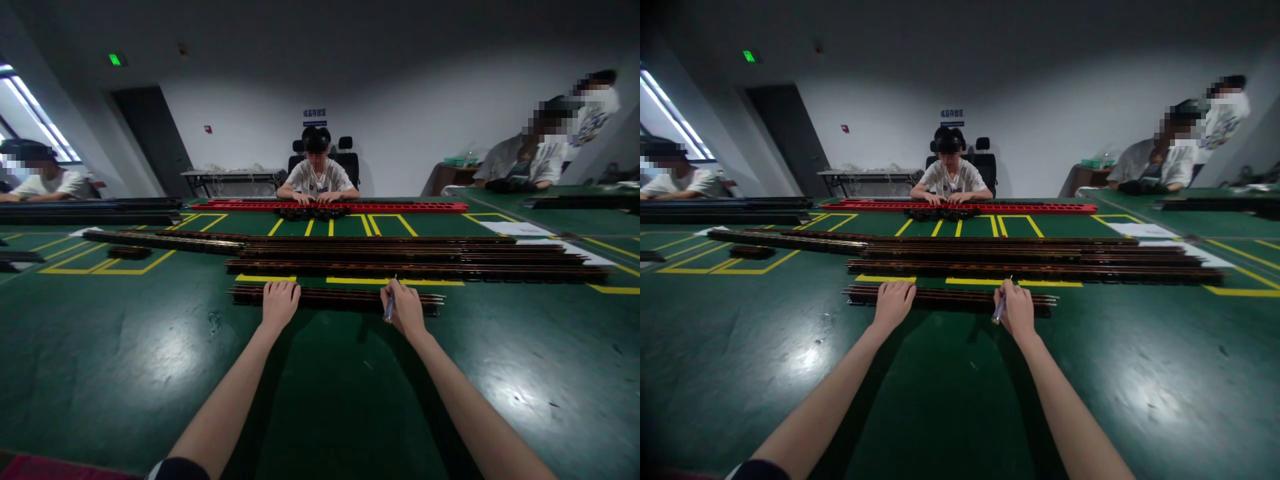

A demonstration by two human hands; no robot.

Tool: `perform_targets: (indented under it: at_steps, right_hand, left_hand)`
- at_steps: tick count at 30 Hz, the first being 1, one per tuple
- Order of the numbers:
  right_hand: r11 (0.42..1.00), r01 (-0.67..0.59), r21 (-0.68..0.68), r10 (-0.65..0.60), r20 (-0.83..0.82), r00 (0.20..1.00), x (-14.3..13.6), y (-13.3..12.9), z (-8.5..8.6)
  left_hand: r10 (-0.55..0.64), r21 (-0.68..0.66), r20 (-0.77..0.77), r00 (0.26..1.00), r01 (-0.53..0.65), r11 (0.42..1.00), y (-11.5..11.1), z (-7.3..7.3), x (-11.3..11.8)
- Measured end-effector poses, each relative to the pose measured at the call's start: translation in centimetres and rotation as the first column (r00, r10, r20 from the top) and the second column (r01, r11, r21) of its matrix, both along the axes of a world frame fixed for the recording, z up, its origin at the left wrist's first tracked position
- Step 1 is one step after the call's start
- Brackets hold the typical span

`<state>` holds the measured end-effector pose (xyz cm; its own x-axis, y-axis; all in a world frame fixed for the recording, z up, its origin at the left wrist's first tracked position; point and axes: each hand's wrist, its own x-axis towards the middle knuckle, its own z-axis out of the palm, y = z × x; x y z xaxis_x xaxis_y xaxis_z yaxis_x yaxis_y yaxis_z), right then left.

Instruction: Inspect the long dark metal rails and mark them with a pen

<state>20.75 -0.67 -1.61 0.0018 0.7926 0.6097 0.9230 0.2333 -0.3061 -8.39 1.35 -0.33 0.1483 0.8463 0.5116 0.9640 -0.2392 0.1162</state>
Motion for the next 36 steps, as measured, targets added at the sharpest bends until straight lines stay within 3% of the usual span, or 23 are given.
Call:
perform_targets:
  at_steps: [7,15,17,22,25,29,33,36]
  right_hand:
    - [0.976,0.203,0.077,-0.200,-0.047,0.979,0.3,-0.1,0.0]
    - [0.990,-0.124,0.062,0.130,-0.095,0.987,-4.8,-0.5,-0.2]
    - [0.978,-0.209,0.028,0.210,-0.048,0.977,-5.2,-0.6,-0.2]
    - [0.967,-0.251,-0.035,0.250,-0.038,0.967,-4.4,-0.5,-0.3]
    - [0.964,-0.261,-0.055,0.258,-0.049,0.965,-3.7,-0.2,-0.4]
    - [0.975,-0.220,-0.038,0.217,-0.069,0.974,-3.0,0.4,-0.6]
    - [0.993,-0.114,0.035,0.117,-0.094,0.989,-2.2,0.9,-0.9]
    - [0.995,-0.072,0.064,0.078,-0.085,0.993,-1.7,1.2,-1.2]
  left_hand:
    - [-0.067,0.000,-0.057,0.996,0.067,0.998,-0.6,0.0,3.4]
    - [-0.181,0.012,0.019,0.983,0.181,0.983,-0.8,-0.4,5.6]
    - [-0.213,0.015,0.033,0.977,0.212,0.977,-0.8,-0.5,5.6]
    - [-0.237,-0.013,0.116,0.965,0.240,0.971,-0.7,-0.3,4.7]
    - [-0.164,0.001,0.129,0.978,0.165,0.986,-0.4,-0.1,3.5]
    - [0.029,0.031,0.154,0.988,-0.034,0.999,0.2,0.1,1.3]
    - [0.189,0.020,0.274,0.943,-0.202,0.979,0.9,-0.3,-0.2]
    - [0.210,0.001,0.409,0.888,-0.230,0.973,1.5,-0.7,-0.7]
